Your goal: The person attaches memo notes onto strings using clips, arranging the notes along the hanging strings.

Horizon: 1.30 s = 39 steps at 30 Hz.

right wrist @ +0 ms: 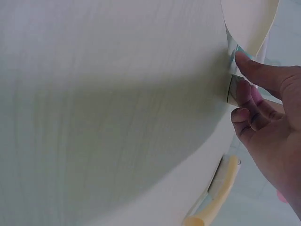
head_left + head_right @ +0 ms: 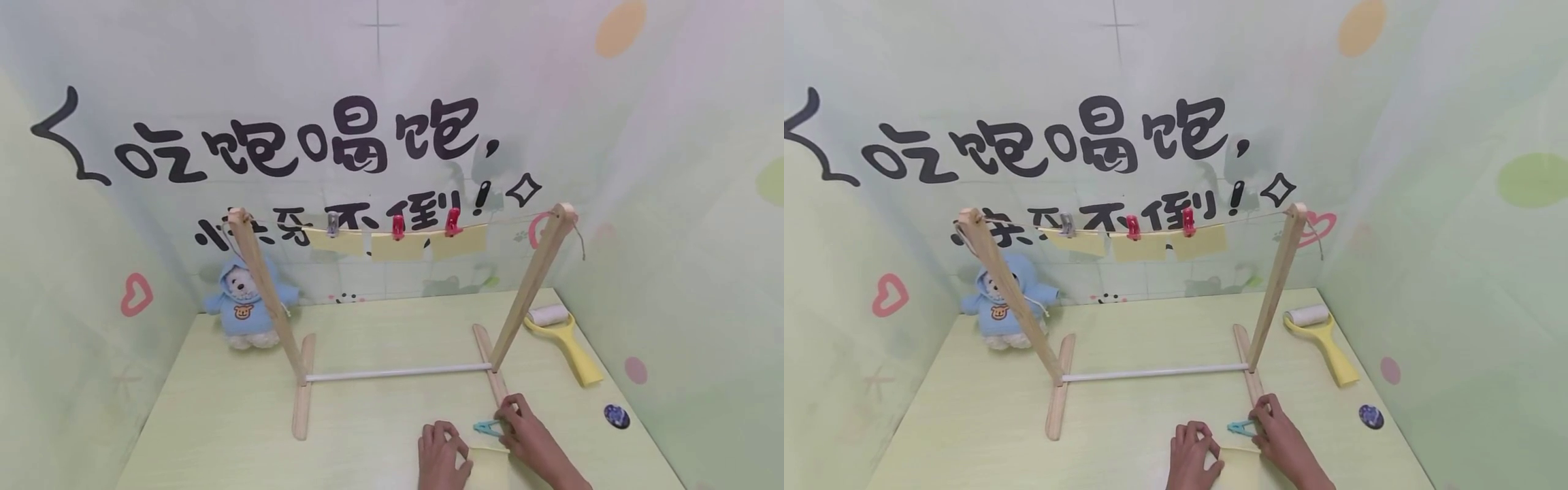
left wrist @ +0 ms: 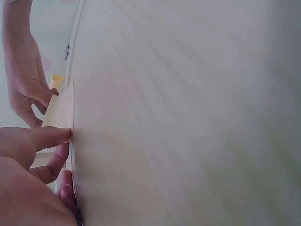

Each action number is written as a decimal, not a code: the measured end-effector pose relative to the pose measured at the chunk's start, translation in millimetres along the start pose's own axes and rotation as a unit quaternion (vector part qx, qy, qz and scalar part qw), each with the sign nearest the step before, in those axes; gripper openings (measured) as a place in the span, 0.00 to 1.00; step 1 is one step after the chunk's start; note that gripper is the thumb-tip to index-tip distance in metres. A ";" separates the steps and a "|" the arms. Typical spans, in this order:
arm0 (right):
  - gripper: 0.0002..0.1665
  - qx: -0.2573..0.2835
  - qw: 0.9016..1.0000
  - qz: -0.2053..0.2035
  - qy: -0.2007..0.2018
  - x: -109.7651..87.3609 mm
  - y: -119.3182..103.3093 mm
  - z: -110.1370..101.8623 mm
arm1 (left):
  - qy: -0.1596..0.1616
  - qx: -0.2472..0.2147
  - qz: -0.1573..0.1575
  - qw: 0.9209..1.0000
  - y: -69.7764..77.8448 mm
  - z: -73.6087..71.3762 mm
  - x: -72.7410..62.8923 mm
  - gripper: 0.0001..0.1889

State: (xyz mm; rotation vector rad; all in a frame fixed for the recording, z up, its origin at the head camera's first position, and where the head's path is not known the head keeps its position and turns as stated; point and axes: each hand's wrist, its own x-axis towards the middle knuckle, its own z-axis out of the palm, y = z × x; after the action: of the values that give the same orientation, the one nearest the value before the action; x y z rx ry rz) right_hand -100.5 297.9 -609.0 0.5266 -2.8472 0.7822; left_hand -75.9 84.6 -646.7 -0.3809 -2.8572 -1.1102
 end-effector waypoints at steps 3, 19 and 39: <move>0.22 0.039 0.999 -0.023 0.014 -2.8 2.7 -0.5 | -0.005 -0.041 -0.008 0.999 -1.1 -0.3 -1.0 0.09; 0.21 0.229 0.970 0.049 0.068 21.4 -11.4 -64.0 | 0.083 -0.309 -0.029 0.947 6.7 -35.3 24.9 0.05; 0.24 0.090 0.945 -0.218 0.228 144.7 -161.9 -298.6 | 0.152 -0.471 0.043 0.868 149.1 -202.0 157.9 0.11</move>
State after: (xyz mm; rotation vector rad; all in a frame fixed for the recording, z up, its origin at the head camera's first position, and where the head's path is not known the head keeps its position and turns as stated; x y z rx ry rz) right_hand -162.2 279.7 -245.4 0.8376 -2.1432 0.9312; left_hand -200.0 88.1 -377.3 -0.3052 -1.8236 -2.2334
